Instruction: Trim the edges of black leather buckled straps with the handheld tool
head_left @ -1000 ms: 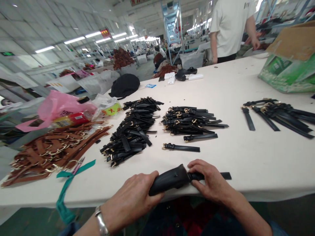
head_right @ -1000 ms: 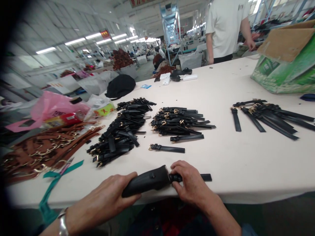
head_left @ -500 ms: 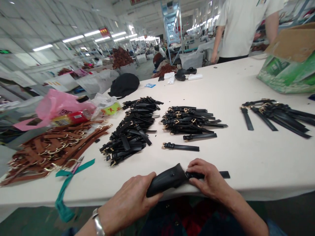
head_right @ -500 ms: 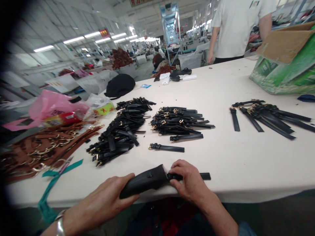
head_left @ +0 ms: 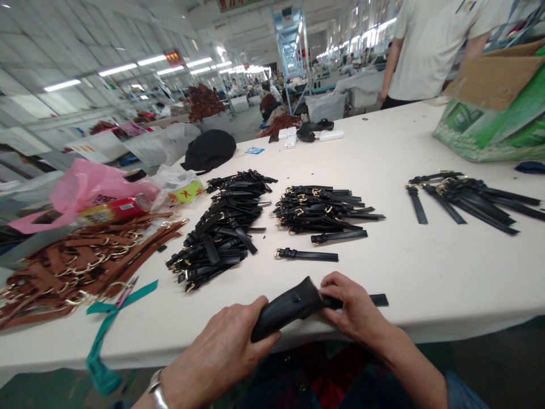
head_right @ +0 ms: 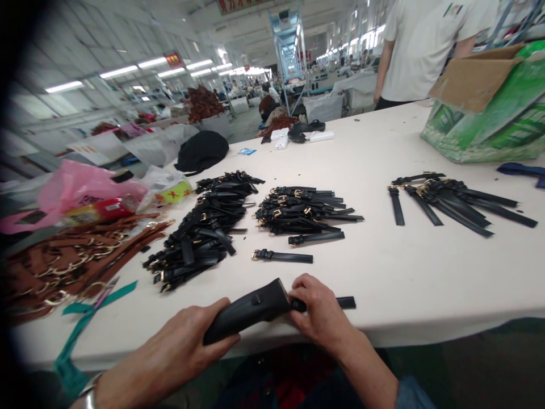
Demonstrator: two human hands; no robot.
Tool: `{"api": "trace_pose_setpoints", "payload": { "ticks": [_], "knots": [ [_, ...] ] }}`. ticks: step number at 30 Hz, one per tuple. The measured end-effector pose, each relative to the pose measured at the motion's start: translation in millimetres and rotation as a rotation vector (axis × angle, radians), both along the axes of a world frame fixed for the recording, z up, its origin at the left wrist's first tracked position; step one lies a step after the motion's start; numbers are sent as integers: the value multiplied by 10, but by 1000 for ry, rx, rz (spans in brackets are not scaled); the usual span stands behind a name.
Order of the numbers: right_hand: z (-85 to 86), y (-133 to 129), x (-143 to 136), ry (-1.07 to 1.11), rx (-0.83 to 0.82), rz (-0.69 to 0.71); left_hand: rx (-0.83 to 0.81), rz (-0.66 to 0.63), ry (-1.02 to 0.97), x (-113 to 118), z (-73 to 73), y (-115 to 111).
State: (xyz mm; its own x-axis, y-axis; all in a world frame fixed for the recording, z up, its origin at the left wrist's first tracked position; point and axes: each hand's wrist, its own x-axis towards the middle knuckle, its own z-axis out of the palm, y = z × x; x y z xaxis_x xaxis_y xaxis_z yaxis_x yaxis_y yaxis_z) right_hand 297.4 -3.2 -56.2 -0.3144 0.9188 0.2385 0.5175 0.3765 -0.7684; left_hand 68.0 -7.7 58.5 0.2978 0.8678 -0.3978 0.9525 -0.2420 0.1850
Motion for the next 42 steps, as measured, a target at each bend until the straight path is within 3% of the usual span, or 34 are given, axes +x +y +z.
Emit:
{"api": "trace_pose_setpoints", "payload": {
  "ticks": [11, 20, 26, 31, 37, 42],
  "knots": [
    [94, -91, 104, -72, 1, -15, -42, -41, 72, 61, 71, 4],
    [65, -82, 164, -31, 19, 24, -43, -35, 43, 30, 13, -19],
    [90, -120, 72, -198, 103, -99, -22, -32, 20, 3, -33, -29],
    [91, -142, 124, -266, 114, -79, -32, -27, 48, 15, -29, -49],
    [46, -191, 129, -181, 67, -109, -24, -92, 91, 68, 26, -45],
    [75, -159, 120, -133, 57, -89, -50, -40, 91, 73, 41, -17]
  ]
}}
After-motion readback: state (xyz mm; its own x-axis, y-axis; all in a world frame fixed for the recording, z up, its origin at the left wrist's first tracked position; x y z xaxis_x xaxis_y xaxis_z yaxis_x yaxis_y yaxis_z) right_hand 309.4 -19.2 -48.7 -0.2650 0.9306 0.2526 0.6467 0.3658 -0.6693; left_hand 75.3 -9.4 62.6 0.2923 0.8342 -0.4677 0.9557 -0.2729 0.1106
